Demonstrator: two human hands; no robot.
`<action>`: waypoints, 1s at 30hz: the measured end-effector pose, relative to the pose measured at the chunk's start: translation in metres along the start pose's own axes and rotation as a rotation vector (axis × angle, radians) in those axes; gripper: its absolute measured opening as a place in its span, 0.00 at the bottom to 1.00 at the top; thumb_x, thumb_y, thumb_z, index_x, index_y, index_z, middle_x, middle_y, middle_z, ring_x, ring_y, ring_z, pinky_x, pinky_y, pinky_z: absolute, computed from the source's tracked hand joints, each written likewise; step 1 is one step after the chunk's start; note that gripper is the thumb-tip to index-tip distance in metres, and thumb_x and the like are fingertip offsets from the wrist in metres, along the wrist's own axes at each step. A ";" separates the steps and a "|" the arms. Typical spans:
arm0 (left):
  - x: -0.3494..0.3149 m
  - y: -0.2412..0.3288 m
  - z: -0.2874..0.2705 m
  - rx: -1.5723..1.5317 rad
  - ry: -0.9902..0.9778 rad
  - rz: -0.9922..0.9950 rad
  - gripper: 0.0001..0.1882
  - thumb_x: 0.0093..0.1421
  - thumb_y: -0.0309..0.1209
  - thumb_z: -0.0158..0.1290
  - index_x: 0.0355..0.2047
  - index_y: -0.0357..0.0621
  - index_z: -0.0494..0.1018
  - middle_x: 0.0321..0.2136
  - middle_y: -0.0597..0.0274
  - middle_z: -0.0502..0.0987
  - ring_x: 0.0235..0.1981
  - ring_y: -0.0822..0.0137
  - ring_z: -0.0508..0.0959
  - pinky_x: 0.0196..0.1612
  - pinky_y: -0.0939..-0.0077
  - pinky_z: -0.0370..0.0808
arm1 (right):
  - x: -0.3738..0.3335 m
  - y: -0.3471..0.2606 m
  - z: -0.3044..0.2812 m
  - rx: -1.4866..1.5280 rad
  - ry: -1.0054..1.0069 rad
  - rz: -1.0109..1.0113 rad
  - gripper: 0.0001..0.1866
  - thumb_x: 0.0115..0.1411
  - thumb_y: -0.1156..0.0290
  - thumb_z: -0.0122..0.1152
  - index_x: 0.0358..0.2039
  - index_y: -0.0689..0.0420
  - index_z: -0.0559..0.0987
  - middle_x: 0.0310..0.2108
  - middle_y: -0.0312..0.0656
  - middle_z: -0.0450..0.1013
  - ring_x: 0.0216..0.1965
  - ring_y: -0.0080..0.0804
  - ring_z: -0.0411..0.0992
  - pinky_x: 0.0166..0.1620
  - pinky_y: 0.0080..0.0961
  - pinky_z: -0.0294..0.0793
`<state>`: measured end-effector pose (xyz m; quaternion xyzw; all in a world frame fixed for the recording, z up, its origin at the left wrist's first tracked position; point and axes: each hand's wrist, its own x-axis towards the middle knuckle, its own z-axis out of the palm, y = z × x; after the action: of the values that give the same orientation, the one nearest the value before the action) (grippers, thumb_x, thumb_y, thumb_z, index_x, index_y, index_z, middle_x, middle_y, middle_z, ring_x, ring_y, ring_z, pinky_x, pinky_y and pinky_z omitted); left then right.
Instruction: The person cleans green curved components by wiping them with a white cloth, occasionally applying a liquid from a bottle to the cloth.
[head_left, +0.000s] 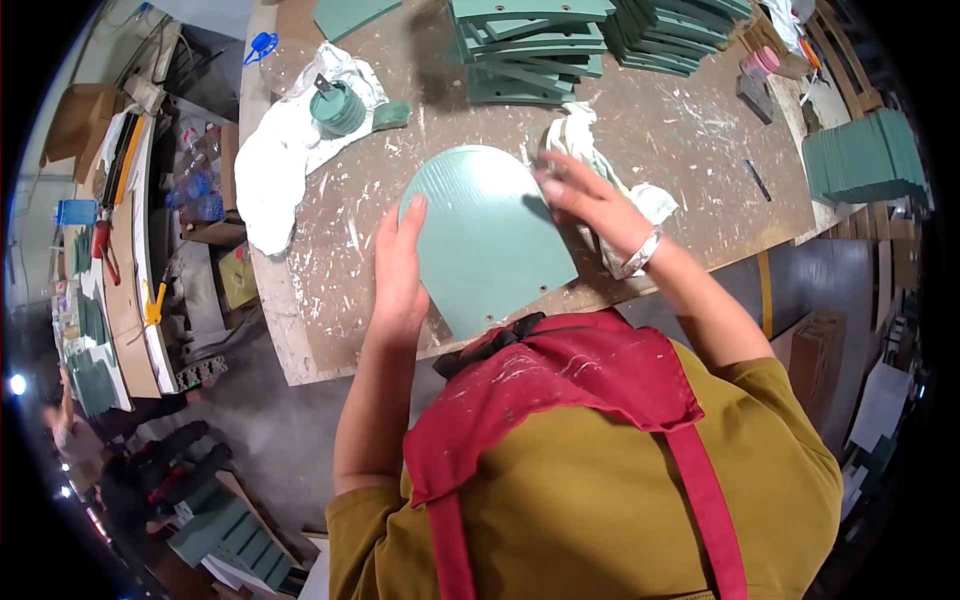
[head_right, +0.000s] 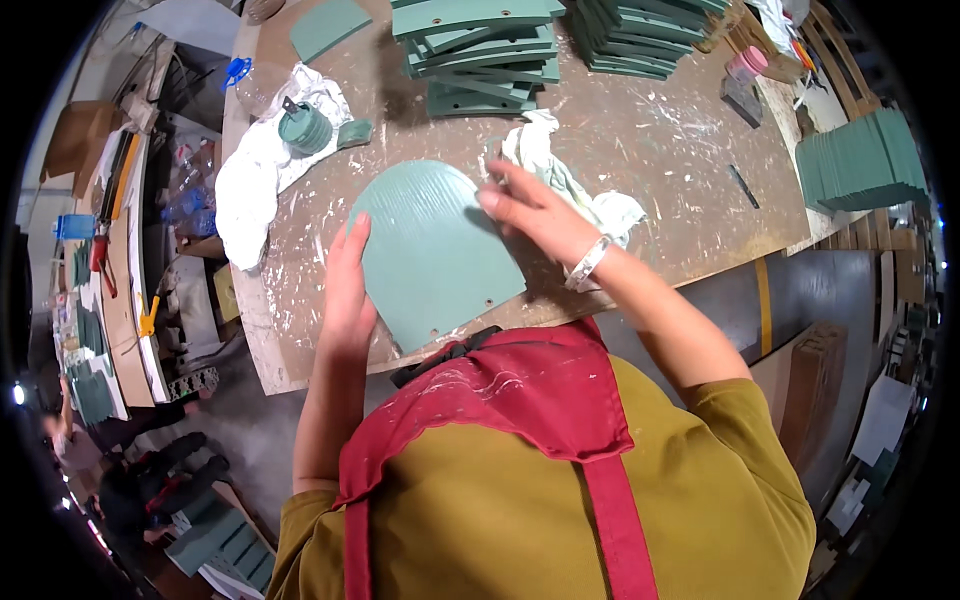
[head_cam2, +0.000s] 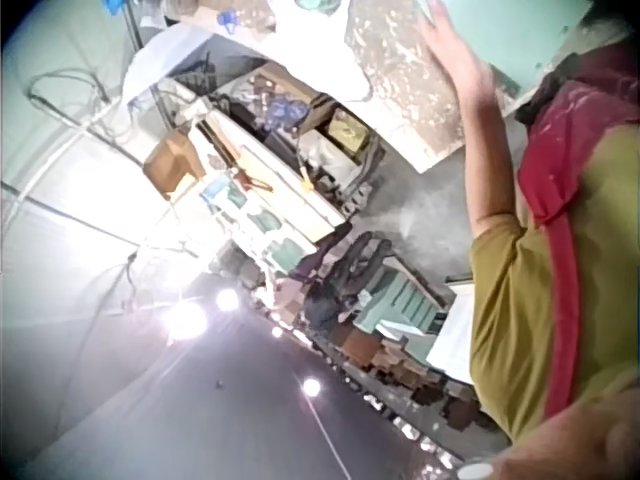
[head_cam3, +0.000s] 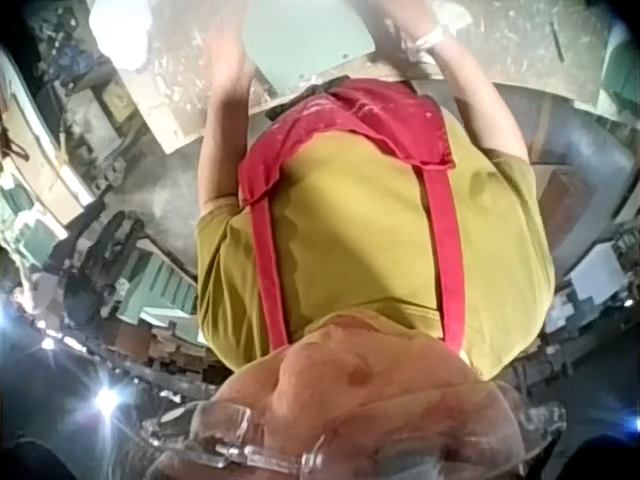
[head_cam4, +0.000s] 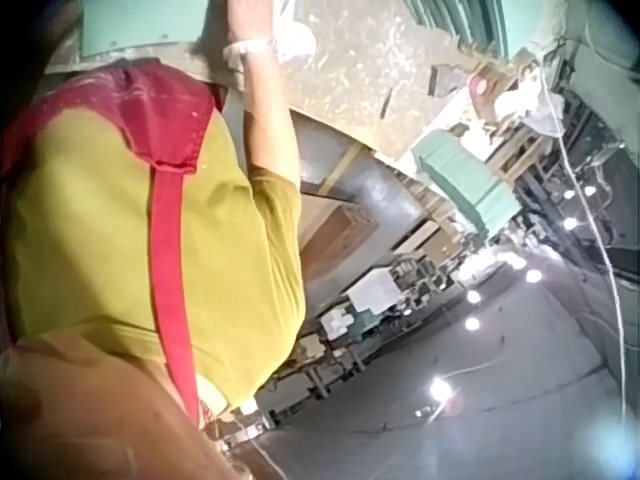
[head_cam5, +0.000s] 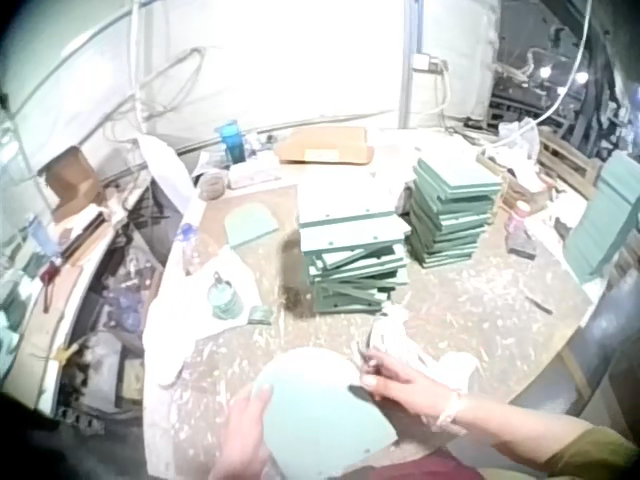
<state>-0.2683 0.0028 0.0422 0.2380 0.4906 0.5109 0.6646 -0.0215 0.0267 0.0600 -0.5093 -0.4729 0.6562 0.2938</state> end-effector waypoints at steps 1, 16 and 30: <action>0.000 0.001 0.002 -0.020 -0.002 0.002 0.21 0.66 0.38 0.49 0.51 0.33 0.67 0.44 0.56 0.75 0.44 0.67 0.75 0.48 0.72 0.72 | -0.002 0.004 0.011 0.141 -0.055 0.051 0.36 0.60 0.57 0.60 0.62 0.61 0.59 0.54 0.43 0.68 0.51 0.30 0.68 0.54 0.26 0.67; 0.028 -0.042 -0.022 -0.070 0.170 0.013 0.20 0.66 0.36 0.49 0.51 0.32 0.67 0.45 0.54 0.74 0.45 0.64 0.75 0.47 0.69 0.73 | 0.042 0.054 -0.058 -1.067 0.370 -0.383 0.21 0.53 0.68 0.63 0.48 0.53 0.73 0.49 0.45 0.70 0.52 0.48 0.66 0.52 0.38 0.67; 0.039 -0.047 -0.026 0.021 0.172 0.021 0.19 0.66 0.34 0.50 0.49 0.29 0.68 0.41 0.55 0.76 0.40 0.68 0.76 0.42 0.73 0.74 | 0.011 0.045 0.054 -1.299 -0.196 -0.890 0.12 0.46 0.70 0.58 0.33 0.51 0.72 0.33 0.36 0.67 0.35 0.36 0.69 0.34 0.30 0.73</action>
<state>-0.2709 0.0165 -0.0233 0.2051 0.5488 0.5312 0.6120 -0.0719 0.0016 0.0159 -0.2818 -0.9441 0.1118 0.1297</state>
